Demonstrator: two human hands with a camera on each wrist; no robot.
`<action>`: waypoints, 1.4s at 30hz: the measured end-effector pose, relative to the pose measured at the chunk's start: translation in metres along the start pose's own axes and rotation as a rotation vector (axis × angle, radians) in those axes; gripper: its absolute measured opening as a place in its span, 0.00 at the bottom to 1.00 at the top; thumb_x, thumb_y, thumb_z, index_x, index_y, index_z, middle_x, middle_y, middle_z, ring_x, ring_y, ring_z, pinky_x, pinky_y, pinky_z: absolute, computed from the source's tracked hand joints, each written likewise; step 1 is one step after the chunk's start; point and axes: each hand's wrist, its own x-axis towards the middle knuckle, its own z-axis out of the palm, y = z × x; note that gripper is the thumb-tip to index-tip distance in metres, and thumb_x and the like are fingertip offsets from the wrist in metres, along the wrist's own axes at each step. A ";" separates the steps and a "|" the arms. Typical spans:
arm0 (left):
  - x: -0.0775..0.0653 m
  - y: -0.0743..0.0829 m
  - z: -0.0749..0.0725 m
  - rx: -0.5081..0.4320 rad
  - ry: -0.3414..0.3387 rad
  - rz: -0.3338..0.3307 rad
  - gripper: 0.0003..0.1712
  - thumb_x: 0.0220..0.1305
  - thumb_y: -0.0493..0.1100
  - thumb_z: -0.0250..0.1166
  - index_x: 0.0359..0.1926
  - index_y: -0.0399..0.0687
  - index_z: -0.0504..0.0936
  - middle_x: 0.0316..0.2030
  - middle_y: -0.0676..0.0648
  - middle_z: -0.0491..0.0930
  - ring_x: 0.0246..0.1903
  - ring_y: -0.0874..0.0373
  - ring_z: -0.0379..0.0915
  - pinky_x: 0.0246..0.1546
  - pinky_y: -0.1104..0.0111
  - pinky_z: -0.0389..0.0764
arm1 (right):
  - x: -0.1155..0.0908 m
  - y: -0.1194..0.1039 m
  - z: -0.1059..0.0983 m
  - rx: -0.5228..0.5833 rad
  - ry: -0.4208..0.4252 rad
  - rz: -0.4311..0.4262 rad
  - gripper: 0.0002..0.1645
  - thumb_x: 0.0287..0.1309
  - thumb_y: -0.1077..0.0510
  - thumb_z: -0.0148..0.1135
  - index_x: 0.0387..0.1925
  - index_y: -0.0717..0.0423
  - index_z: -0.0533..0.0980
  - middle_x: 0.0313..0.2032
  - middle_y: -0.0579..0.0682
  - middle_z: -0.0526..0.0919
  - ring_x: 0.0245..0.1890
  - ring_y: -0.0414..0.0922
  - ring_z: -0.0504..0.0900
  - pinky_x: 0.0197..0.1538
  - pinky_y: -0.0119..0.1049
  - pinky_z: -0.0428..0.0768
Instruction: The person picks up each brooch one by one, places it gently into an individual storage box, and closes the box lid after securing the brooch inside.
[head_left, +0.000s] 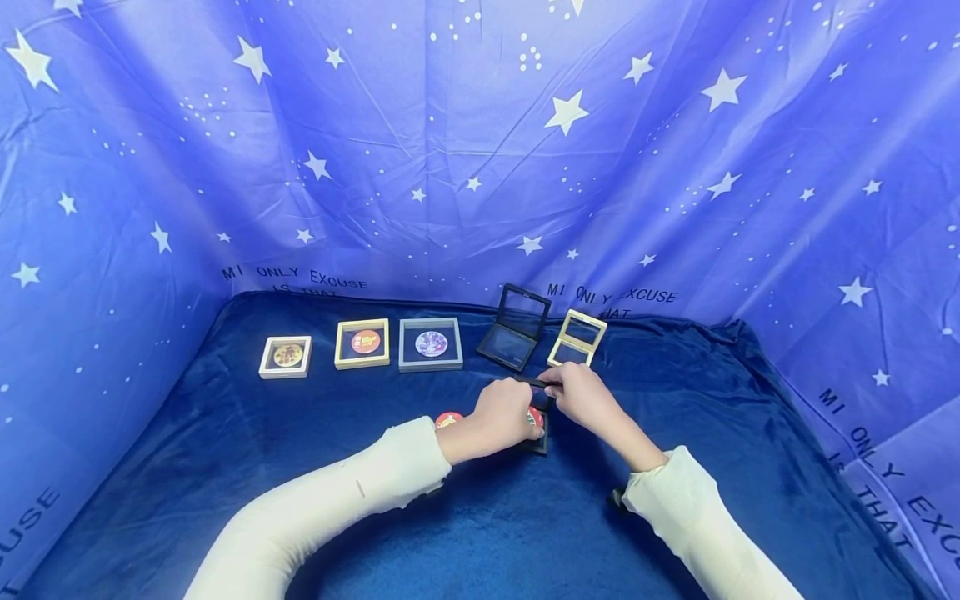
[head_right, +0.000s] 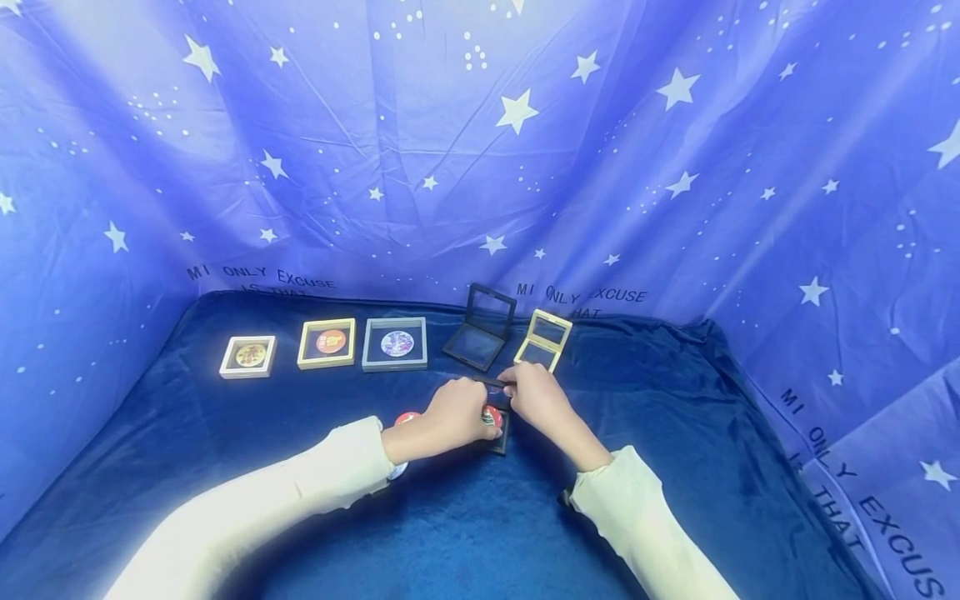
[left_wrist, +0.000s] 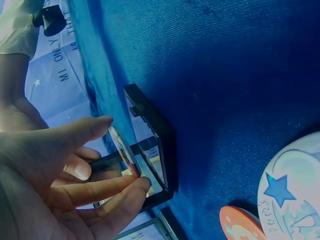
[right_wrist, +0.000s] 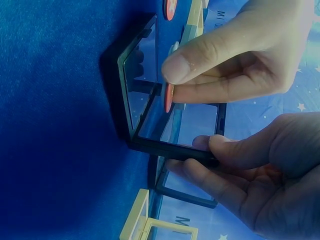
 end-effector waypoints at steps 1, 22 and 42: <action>0.000 0.000 0.000 -0.004 -0.004 0.000 0.23 0.52 0.57 0.80 0.38 0.43 0.88 0.26 0.50 0.84 0.27 0.56 0.81 0.25 0.65 0.79 | 0.000 0.000 0.000 0.001 0.001 -0.002 0.12 0.62 0.72 0.60 0.42 0.65 0.87 0.40 0.59 0.90 0.43 0.56 0.88 0.48 0.51 0.84; 0.001 0.001 0.009 0.021 0.021 0.027 0.17 0.51 0.54 0.80 0.24 0.49 0.83 0.16 0.55 0.75 0.20 0.60 0.76 0.22 0.68 0.77 | 0.000 -0.002 -0.001 -0.004 -0.003 -0.001 0.12 0.63 0.71 0.61 0.43 0.65 0.86 0.41 0.60 0.90 0.44 0.56 0.88 0.48 0.51 0.84; -0.002 0.003 0.014 0.080 0.048 0.063 0.17 0.53 0.53 0.79 0.23 0.50 0.81 0.19 0.53 0.79 0.23 0.57 0.80 0.25 0.66 0.81 | -0.002 -0.002 0.000 -0.022 0.017 -0.021 0.12 0.62 0.72 0.60 0.42 0.65 0.87 0.40 0.59 0.90 0.42 0.55 0.88 0.47 0.51 0.84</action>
